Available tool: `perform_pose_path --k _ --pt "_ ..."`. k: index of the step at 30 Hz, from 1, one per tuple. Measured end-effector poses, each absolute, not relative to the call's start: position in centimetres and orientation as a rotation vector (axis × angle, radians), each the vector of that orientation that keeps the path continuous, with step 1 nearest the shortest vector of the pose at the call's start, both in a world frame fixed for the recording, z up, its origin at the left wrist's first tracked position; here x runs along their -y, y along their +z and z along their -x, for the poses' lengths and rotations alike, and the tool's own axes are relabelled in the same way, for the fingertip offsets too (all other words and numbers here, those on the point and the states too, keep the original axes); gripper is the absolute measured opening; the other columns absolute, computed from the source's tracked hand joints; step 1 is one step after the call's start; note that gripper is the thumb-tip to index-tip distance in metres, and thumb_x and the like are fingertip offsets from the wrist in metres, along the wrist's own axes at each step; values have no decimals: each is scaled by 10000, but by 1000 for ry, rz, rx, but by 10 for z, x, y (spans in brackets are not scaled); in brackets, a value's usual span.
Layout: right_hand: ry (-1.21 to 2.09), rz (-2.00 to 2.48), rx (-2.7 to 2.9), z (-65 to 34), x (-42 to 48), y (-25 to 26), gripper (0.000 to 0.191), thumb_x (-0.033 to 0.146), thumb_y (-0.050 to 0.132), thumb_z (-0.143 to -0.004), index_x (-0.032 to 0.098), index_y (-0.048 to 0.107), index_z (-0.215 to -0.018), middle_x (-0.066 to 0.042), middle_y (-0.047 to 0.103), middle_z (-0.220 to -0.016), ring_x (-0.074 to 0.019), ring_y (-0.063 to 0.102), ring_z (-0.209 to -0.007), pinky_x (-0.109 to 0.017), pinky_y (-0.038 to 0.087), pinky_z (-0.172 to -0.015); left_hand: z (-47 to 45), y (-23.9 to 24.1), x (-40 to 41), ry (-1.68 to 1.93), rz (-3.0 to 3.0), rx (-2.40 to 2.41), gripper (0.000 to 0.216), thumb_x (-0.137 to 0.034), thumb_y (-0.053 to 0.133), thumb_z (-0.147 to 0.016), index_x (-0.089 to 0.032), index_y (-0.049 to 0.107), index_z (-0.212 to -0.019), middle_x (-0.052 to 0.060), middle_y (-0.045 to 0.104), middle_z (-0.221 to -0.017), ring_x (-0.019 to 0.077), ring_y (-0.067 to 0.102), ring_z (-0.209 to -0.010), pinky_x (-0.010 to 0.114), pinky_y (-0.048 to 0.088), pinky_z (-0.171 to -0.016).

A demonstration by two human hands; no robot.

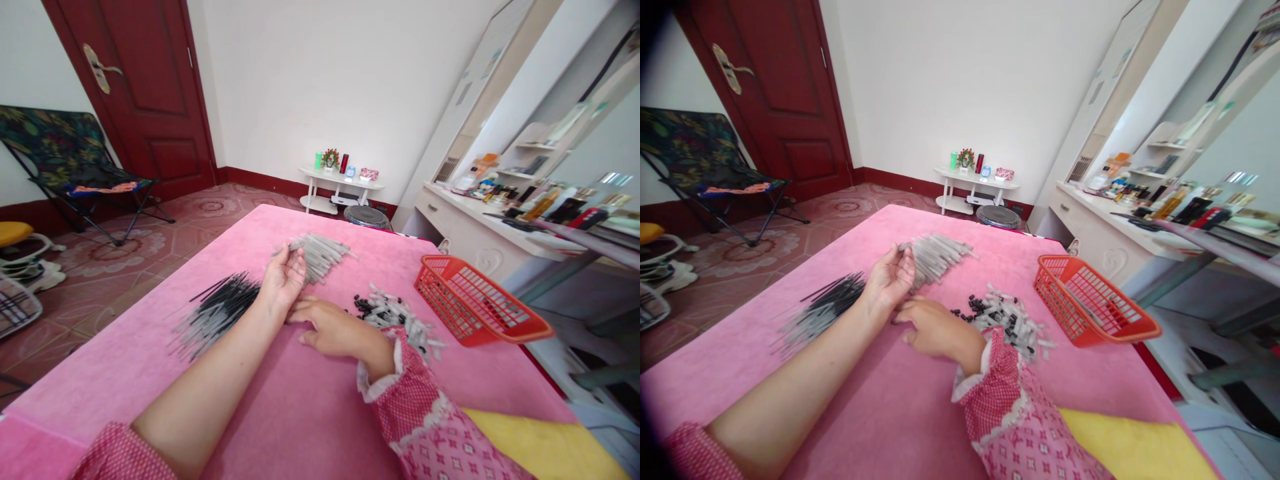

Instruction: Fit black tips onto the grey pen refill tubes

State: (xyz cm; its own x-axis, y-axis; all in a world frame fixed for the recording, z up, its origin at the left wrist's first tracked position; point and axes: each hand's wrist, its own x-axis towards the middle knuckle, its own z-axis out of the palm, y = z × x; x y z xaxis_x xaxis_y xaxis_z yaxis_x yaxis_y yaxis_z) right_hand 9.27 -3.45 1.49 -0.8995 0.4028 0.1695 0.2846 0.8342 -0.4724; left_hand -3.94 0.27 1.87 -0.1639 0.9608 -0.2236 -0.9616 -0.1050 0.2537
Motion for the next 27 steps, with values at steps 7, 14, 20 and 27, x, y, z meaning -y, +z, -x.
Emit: perform_pose_path --k 7,14,20,27 --pt "450 1189 2500 -129 1 30 236 70 534 -694 190 704 -805 -32 705 -827 -173 629 -782 -267 447 -728 32 10 -2 1653 -55 -393 163 -169 499 -862 -115 579 -731 29 647 -631 81 627 -554 144 500 -515" --pt "492 1028 2623 -110 18 12 212 113 582 -723 195 687 -887 -34 687 -895 -166 611 -833 -257 424 -747 34 11 -2 1686 -41 -400 189 -164 479 -873 -116 564 -711 20 636 -607 78 624 -544 139 489 -493" --pt "400 976 2675 -92 30 -7 141 136 599 -745 188 650 -866 -42 641 -973 -166 585 -875 -249 399 -734 33 8 -2 1670 -37 -418 171 -171 498 -864 -111 567 -720 27 636 -615 82 626 -550 141 493 -502" --pt "337 1215 2462 -109 10 -3 53 209 582 -762 169 612 -780 -52 658 -775 -176 606 -743 -270 412 -672 28 0 -1 1665 -147 -472 124 -166 527 -845 -115 574 -742 28 647 -616 90 627 -524 151 494 -482"
